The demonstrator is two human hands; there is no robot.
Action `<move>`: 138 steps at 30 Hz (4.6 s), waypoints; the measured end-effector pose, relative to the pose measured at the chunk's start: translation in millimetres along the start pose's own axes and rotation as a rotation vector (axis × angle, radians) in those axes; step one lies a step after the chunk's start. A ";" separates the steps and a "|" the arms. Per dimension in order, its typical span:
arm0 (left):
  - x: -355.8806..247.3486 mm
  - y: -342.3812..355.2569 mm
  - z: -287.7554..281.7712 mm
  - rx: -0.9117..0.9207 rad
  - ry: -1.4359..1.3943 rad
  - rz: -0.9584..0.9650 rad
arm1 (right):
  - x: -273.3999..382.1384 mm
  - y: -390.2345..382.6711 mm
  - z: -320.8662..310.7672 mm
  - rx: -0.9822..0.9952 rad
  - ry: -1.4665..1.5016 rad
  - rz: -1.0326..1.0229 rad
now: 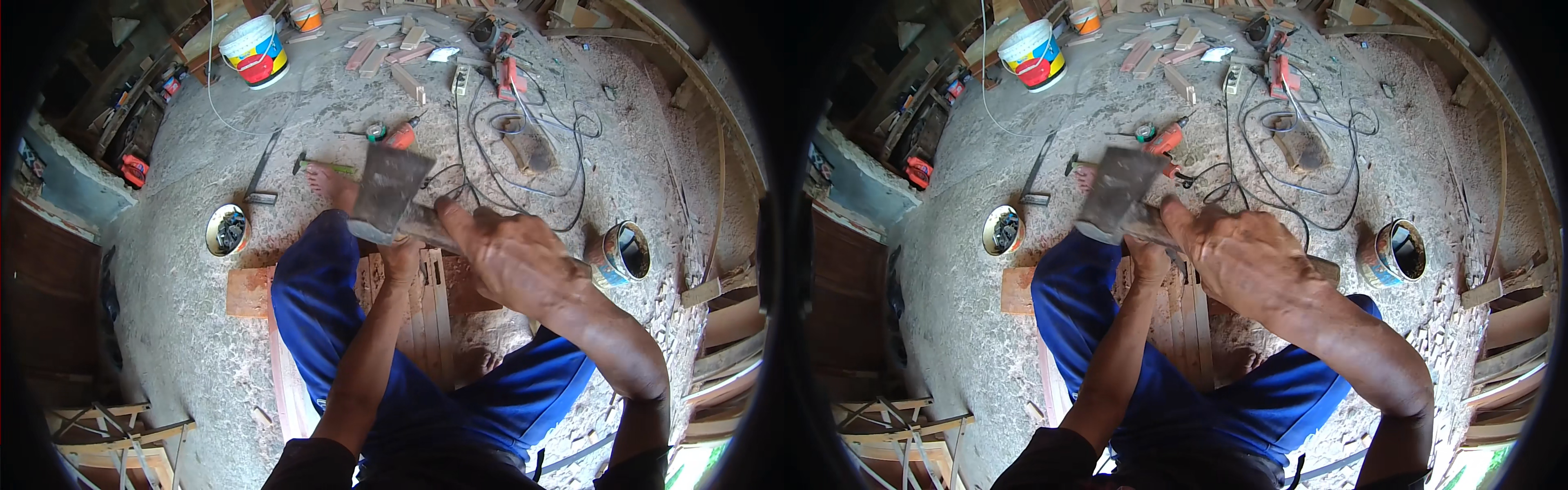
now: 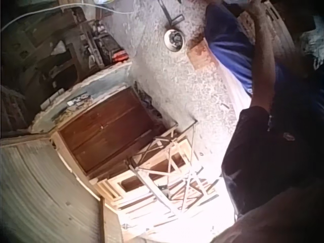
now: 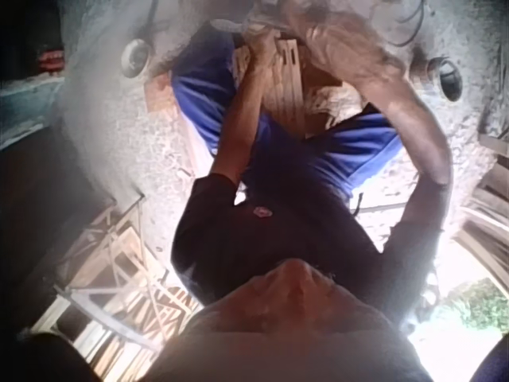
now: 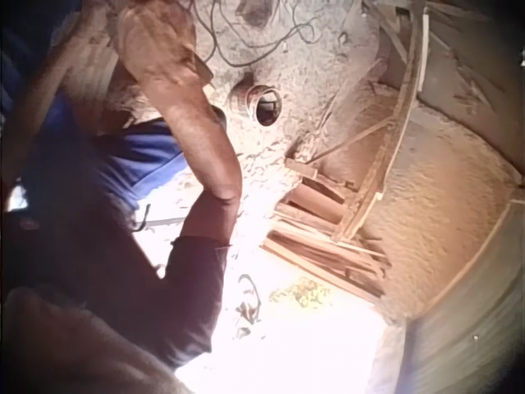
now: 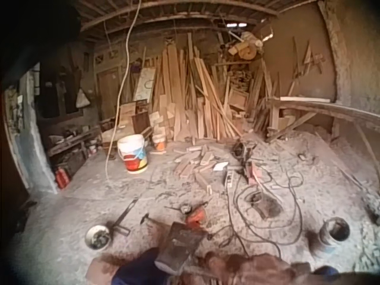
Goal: The person carves out a groove in a wooden workpiece using a chisel and a hammer.
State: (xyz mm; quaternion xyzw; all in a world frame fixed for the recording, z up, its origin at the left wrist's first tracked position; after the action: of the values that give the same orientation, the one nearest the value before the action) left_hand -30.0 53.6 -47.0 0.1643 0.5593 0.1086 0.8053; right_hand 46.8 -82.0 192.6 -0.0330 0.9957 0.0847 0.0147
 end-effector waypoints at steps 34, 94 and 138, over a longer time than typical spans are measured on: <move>-34.2 15.4 12.2 -0.055 -0.134 -0.369 | -41.0 -72.7 73.7 -0.266 0.795 0.673; -50.8 -20.8 -9.5 -0.044 -0.051 -0.349 | -26.0 -85.8 94.3 -0.218 1.336 0.865; -50.1 -7.3 7.7 0.101 0.323 0.647 | -4.9 -29.6 -48.3 -0.290 0.473 0.174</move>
State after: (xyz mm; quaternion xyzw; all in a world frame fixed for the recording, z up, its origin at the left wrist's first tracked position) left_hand -40.5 27.8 -4.0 0.3531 0.6028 0.3544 0.6215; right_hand 52.6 -119.0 235.3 0.0320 0.9481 0.2172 -0.2299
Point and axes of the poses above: each hand's wrist, its own y-axis towards the middle knuckle, its own z-axis out of the palm, x = y × z, the point moved 6 cm from there along y, towards the middle knuckle, and after that the axes turned 15 degrees about -x, right-handed, at the moved point
